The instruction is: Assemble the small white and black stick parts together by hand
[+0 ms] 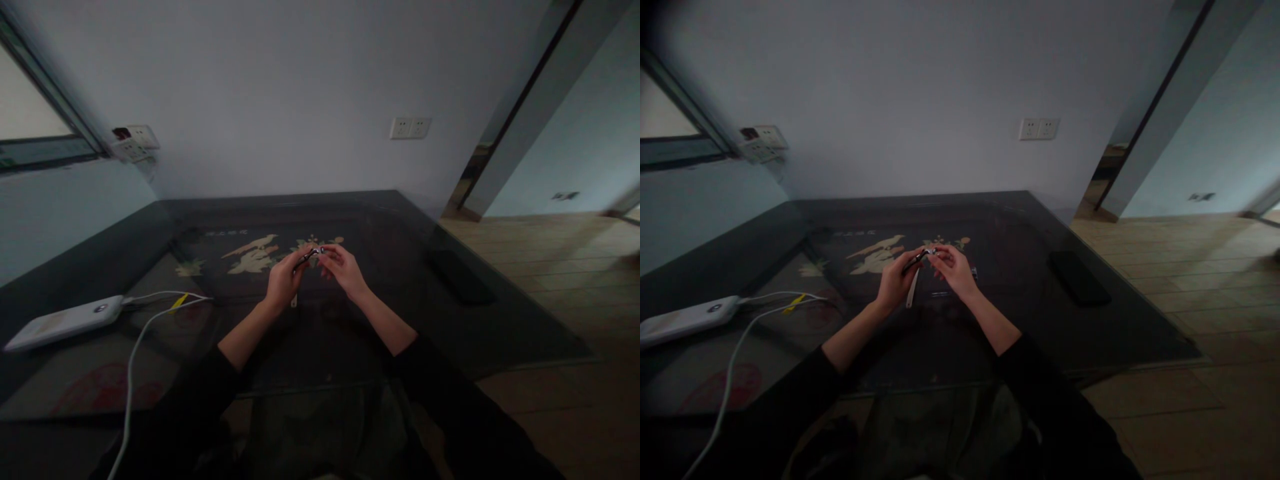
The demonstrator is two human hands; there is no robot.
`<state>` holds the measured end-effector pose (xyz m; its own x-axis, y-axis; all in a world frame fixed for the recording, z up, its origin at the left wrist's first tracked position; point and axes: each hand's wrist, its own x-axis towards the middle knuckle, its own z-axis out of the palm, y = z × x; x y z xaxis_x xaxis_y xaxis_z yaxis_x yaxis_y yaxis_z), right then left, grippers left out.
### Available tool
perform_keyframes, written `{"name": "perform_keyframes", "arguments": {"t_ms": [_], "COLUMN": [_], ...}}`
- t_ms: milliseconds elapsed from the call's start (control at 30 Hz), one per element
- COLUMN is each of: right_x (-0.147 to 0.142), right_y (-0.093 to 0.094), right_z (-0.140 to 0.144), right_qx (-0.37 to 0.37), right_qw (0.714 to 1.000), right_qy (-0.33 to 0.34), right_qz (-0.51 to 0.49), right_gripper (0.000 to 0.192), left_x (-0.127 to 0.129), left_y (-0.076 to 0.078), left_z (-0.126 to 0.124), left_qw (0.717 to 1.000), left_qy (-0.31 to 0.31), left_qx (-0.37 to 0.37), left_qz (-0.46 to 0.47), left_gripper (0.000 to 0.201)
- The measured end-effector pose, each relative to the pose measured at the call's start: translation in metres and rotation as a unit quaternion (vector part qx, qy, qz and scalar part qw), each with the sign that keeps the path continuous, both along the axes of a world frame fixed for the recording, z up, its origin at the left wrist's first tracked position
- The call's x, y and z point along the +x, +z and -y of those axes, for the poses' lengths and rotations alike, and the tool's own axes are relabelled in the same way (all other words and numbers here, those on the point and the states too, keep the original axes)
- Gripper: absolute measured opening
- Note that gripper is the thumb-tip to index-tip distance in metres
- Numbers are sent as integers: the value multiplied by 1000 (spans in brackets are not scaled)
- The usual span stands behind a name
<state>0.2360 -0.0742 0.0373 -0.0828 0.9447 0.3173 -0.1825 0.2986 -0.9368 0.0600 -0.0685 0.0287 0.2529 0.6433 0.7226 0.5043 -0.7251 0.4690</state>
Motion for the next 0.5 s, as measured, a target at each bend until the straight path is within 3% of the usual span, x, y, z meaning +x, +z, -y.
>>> {"name": "perform_keyframes", "arguments": {"t_ms": [500], "right_x": [-2], "right_y": [3], "right_z": [3], "right_qx": [6], "right_qw": [1000], "right_qy": [-14], "right_qz": [-23], "right_gripper": [45], "left_x": [-2], "left_y": [2], "left_z": [4], "left_qw": [998], "left_qy": [32], "left_qx": [16], "left_qz": [-53], "left_gripper": [36]}}
